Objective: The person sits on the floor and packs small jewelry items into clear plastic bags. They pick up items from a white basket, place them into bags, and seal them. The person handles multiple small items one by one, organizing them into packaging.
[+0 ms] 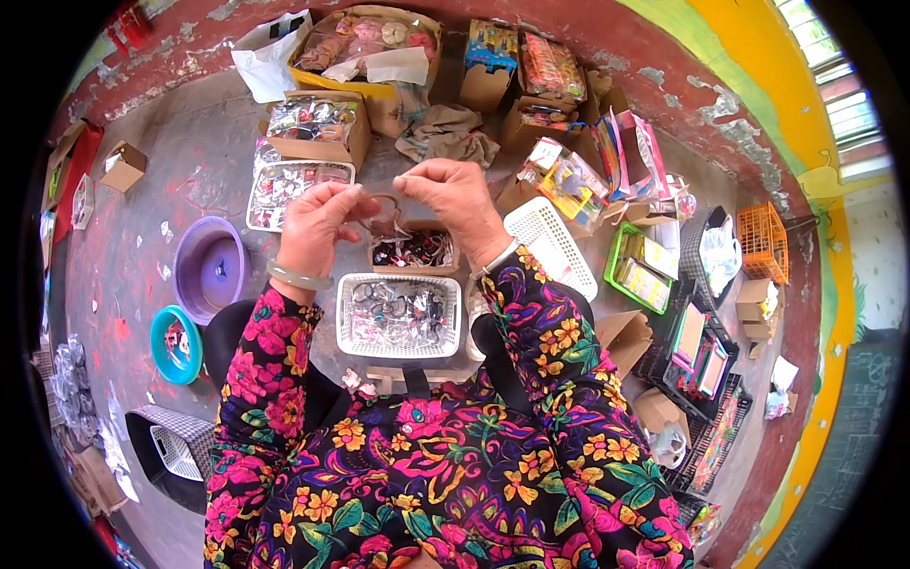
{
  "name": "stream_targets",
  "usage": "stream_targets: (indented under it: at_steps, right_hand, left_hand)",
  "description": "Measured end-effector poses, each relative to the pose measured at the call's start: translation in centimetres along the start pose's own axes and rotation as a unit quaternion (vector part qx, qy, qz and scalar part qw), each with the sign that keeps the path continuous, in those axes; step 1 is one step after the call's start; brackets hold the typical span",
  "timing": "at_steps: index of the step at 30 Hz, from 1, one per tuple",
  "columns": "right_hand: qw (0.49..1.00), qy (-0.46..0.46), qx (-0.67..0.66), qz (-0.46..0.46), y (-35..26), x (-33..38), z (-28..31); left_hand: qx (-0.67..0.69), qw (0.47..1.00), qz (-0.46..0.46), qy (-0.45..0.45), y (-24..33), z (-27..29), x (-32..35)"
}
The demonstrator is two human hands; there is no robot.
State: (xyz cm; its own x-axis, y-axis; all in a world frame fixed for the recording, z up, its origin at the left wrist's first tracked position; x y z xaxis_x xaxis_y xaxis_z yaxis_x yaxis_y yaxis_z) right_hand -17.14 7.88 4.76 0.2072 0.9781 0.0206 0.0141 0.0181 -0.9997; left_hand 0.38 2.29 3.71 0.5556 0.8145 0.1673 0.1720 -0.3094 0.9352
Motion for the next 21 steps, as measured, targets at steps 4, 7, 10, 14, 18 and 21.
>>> stream_targets:
  at_steps: [4, 7, 10, 14, 18, 21]
  right_hand:
    - [0.997, 0.058, -0.029, 0.043, -0.6, -0.4, 1.5]
    - [0.992, 0.035, 0.065, 0.100, -1.3, -0.5, 0.9]
    - [0.938, -0.048, 0.265, 0.217, -0.8, -0.4, -0.5]
    - [0.908, -0.115, 0.357, 0.186, 0.0, 0.0, -1.3]
    - [0.961, -0.116, 0.231, 0.097, 0.5, -0.1, -0.9]
    - [0.983, -0.124, 0.132, -0.023, 0.3, 0.2, -0.3]
  left_hand:
    - [-0.035, 0.998, -0.034, 0.049, 0.4, 0.5, -0.1]
    - [-0.118, 0.990, -0.070, 0.035, 0.1, 0.4, -0.2]
    - [-0.281, 0.944, -0.174, 0.018, -1.2, -0.4, -0.3]
    - [-0.406, 0.885, -0.227, -0.011, -0.7, -1.4, 0.4]
    - [-0.283, 0.946, -0.157, -0.031, -1.5, -0.6, -0.1]
    - [-0.152, 0.985, -0.062, -0.044, -1.6, -0.5, -0.3]
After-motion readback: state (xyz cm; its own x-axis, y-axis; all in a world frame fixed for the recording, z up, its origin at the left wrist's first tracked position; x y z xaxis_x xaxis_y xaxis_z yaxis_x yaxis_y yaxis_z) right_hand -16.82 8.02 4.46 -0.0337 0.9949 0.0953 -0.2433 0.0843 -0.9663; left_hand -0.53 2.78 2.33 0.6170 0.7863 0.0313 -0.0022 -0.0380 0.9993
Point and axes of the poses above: each hand's wrist, its own x-axis away from the middle knuckle, its own z-axis out of the back of the hand, y = z × x, the point moved 3 cm from there along -x, towards the middle knuckle
